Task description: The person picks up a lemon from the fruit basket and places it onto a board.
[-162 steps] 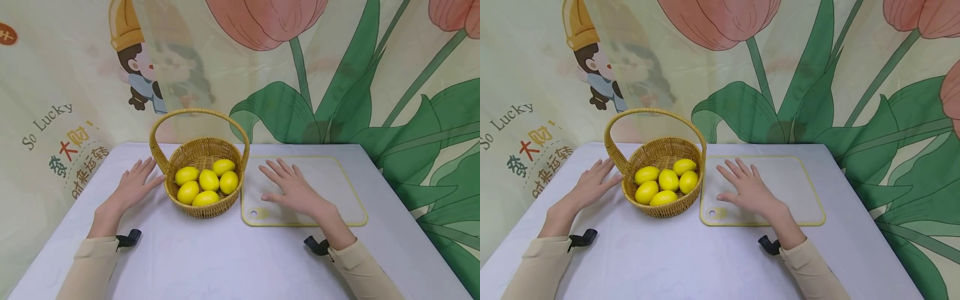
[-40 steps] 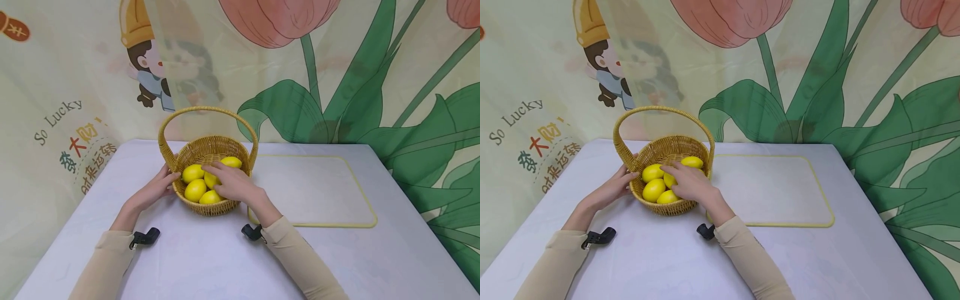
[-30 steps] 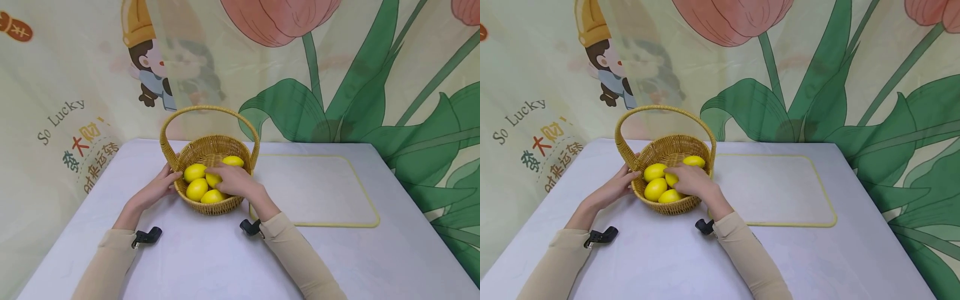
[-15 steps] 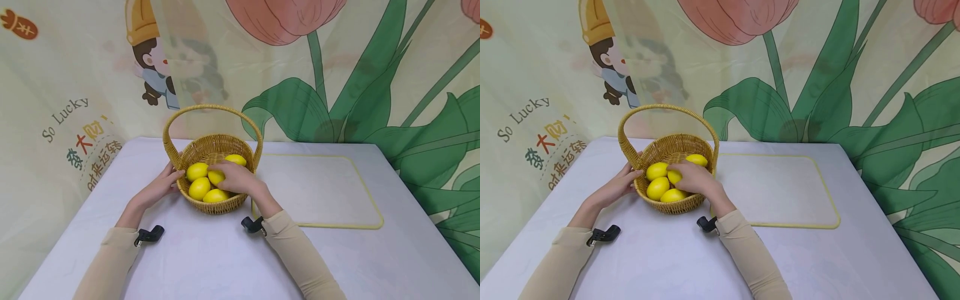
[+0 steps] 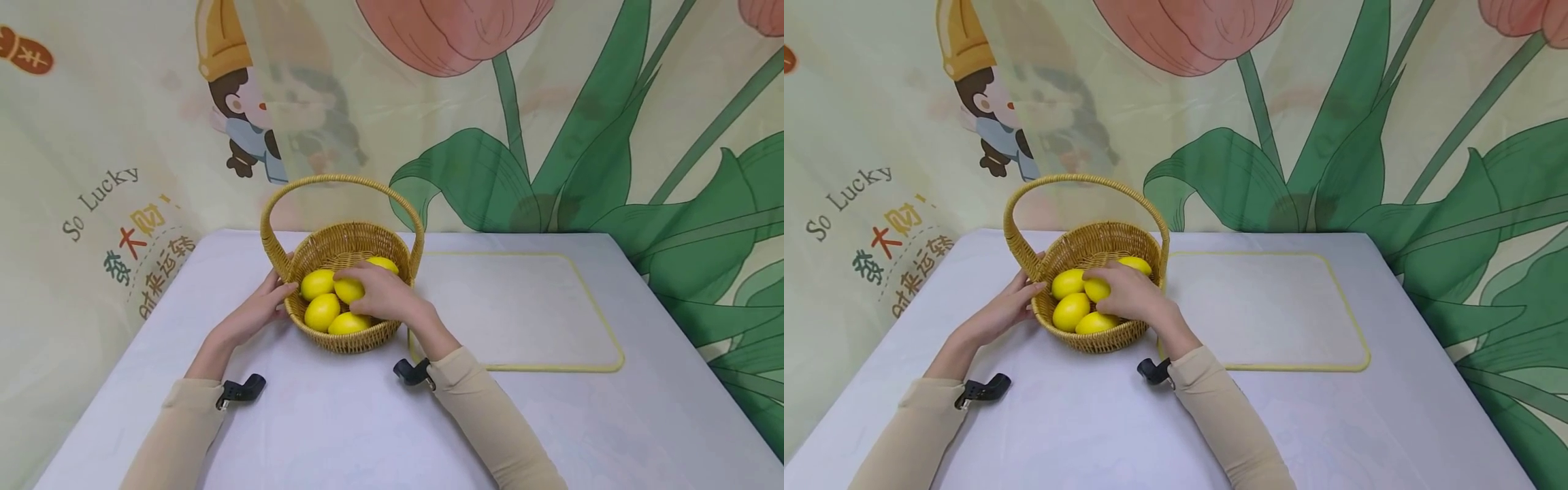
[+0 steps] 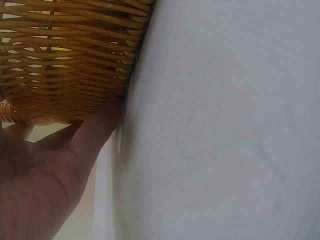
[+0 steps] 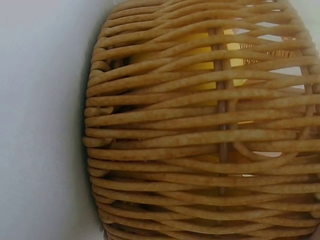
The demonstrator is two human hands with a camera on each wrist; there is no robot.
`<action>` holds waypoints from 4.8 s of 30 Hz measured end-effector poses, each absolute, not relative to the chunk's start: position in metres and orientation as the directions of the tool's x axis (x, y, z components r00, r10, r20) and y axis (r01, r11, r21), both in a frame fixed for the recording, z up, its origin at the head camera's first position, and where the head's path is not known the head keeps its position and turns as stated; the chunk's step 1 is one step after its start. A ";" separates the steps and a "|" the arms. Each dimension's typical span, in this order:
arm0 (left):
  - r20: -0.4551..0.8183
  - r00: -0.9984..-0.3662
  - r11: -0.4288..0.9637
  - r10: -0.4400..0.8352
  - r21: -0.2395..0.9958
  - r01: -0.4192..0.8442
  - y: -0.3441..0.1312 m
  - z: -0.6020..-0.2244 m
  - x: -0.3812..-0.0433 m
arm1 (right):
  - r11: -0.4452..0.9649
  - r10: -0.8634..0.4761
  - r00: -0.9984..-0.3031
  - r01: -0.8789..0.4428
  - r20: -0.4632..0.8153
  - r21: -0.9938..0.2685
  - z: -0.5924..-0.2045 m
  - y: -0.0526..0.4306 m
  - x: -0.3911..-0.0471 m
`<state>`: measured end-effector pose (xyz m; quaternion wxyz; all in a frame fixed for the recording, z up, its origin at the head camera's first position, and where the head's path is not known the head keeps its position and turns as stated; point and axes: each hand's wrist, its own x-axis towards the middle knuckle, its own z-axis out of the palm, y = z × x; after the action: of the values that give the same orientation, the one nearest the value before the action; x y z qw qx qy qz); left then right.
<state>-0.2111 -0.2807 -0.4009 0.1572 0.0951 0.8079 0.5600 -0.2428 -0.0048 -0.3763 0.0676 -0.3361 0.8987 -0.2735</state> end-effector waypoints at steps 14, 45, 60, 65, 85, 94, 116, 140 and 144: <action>-0.150 -0.935 0.351 0.322 0.936 -0.029 -0.280 -0.404 -0.210 | 0.566 -0.586 -0.782 -0.583 0.213 -0.583 -0.368 0.014 -0.233; -0.138 -0.932 0.365 0.334 0.931 -0.007 -0.282 -0.402 -0.211 | 0.459 -0.509 -0.762 -0.634 0.401 -0.622 -0.298 0.080 -0.210; -0.134 -0.932 0.359 0.336 0.933 -0.005 -0.282 -0.402 -0.211 | 0.339 -0.410 -0.794 -0.589 0.448 -0.734 -0.284 0.116 -0.210; -0.138 -0.933 0.367 0.332 0.930 -0.007 -0.282 -0.402 -0.210 | 0.337 -0.343 -0.827 -0.551 0.445 -0.763 -0.288 0.130 -0.217; -0.143 -0.934 0.380 0.327 0.925 -0.009 -0.282 -0.402 -0.210 | 0.514 -0.229 -0.952 -0.297 0.205 -0.805 -0.362 0.127 -0.277; -0.145 -0.936 0.374 0.321 0.927 -0.015 -0.281 -0.402 -0.211 | 0.574 -0.237 -0.965 -0.232 0.112 -0.785 -0.383 0.123 -0.282; -0.153 -0.933 0.366 0.326 0.930 -0.025 -0.281 -0.401 -0.210 | 0.690 -0.154 -0.988 -0.133 0.035 -0.711 -0.403 0.111 -0.288; -0.139 -0.934 0.363 0.328 0.932 -0.011 -0.280 -0.402 -0.210 | 0.727 -0.161 -0.987 -0.138 0.028 -0.672 -0.373 0.118 -0.277; -0.138 -0.935 0.367 0.326 0.930 -0.009 -0.280 -0.401 -0.210 | 0.723 -0.176 -0.983 -0.163 0.049 -0.672 -0.366 0.122 -0.276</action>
<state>-0.2101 -0.2801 -0.4014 0.1515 0.0975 0.8127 0.5541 -0.2764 0.1220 -0.3657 0.0093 -0.0913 0.9280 -0.3611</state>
